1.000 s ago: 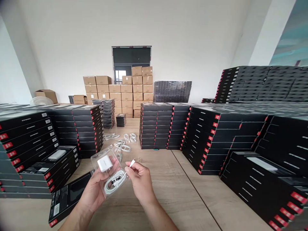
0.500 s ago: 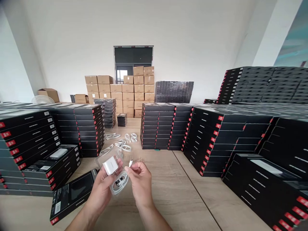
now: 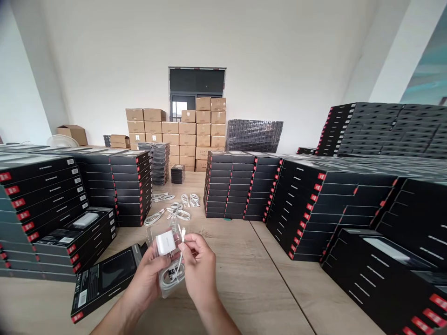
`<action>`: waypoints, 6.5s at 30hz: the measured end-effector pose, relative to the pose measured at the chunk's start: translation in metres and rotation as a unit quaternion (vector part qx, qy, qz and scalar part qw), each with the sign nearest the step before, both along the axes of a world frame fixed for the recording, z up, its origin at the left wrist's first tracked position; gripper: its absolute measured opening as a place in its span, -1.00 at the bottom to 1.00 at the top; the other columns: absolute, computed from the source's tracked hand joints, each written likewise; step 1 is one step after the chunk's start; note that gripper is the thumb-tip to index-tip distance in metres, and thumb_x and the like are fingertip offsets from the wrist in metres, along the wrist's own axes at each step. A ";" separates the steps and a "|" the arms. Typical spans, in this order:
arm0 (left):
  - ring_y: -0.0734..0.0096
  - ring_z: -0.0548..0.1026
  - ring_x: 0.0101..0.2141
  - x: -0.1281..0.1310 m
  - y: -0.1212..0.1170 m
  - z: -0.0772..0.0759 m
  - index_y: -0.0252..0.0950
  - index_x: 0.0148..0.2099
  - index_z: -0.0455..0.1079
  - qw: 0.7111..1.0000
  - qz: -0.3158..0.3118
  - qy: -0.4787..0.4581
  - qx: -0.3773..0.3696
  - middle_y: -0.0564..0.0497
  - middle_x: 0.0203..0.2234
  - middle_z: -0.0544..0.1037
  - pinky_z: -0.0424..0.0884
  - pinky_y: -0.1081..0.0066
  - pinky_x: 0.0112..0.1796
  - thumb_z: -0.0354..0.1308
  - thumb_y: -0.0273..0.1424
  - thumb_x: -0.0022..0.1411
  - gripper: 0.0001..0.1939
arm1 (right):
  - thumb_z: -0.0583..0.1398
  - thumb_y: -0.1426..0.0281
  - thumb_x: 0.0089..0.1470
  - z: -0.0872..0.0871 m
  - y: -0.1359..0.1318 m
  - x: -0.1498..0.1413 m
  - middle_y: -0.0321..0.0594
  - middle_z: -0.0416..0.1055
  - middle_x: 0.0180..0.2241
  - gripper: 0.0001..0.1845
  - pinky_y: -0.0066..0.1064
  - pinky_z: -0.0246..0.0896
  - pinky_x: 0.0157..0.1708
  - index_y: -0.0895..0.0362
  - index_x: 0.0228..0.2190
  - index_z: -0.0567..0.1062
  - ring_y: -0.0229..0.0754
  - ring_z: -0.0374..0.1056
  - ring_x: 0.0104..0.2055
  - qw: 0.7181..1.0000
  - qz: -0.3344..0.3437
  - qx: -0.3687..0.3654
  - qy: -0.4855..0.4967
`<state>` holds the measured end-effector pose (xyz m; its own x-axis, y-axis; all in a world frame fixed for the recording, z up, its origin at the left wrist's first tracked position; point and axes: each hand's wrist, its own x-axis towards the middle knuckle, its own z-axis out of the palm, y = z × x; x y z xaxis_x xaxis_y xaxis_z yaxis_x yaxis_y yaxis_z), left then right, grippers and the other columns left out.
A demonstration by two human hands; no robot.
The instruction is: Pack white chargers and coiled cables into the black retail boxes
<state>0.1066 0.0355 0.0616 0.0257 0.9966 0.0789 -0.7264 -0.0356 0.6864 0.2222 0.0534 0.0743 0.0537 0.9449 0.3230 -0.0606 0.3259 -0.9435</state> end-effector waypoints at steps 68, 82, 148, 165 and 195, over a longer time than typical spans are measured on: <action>0.17 0.59 -0.23 -0.036 0.005 0.005 -0.32 -0.13 0.45 0.996 -0.068 -0.040 -0.028 -0.16 -0.24 0.64 0.46 0.24 -0.19 0.23 -0.64 -0.10 -0.59 | 0.19 0.34 0.11 -0.016 0.004 0.012 -0.17 0.47 -0.06 -0.25 -0.31 0.35 -0.18 0.00 0.27 0.05 -0.16 0.43 -0.20 0.967 0.219 -0.046 -0.123; 0.22 0.57 -0.39 -0.040 0.007 0.000 -0.35 -0.11 0.44 0.989 -0.115 -0.026 -0.084 -0.13 -0.34 0.63 0.45 0.29 -0.36 0.11 -0.63 -0.10 -0.57 | 0.39 0.34 -0.15 -0.013 0.000 0.015 -0.24 0.52 -0.29 -0.28 -0.40 0.37 -0.38 0.06 0.08 0.37 -0.15 0.45 -0.29 0.921 0.343 -0.185 -0.007; 0.00 0.17 0.21 -0.041 -0.008 0.013 -0.08 0.30 -0.04 0.679 0.154 0.669 0.261 -0.13 0.19 0.22 0.11 -0.02 0.19 0.32 -0.39 -0.06 -0.07 | 0.41 0.33 -0.20 0.003 0.006 0.039 -0.19 0.57 -0.33 -0.59 -0.41 0.39 -0.48 0.10 -0.22 0.56 -0.11 0.46 -0.33 0.953 0.266 -0.143 0.028; 0.26 0.33 0.12 -0.016 0.003 -0.002 -0.10 0.33 -0.19 0.869 0.183 0.411 0.205 -0.16 0.16 0.24 0.30 0.18 0.11 0.00 -0.31 0.32 -0.37 | 0.20 0.08 0.06 0.021 0.019 0.044 -0.21 0.53 -0.35 -0.66 -0.29 0.30 -0.21 0.07 -0.32 0.59 -0.09 0.39 -0.27 0.999 0.020 0.042 -0.005; 0.28 0.45 -0.05 -0.036 -0.001 0.012 -0.18 -0.12 0.49 0.801 0.238 0.473 0.281 -0.07 -0.14 0.49 0.38 0.26 -0.02 0.06 -0.39 0.29 -0.81 | 0.25 0.32 0.06 0.039 0.002 0.045 -0.18 0.52 -0.28 -0.88 -0.27 0.31 -0.14 0.00 -0.39 0.63 -0.07 0.43 -0.20 0.970 0.069 0.168 -0.165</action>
<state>0.0708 0.0342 0.0741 -0.0334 0.7256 0.6873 0.2957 -0.6497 0.7003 0.2669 0.0553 0.1136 -0.2231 0.7747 0.5917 0.1613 0.6280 -0.7614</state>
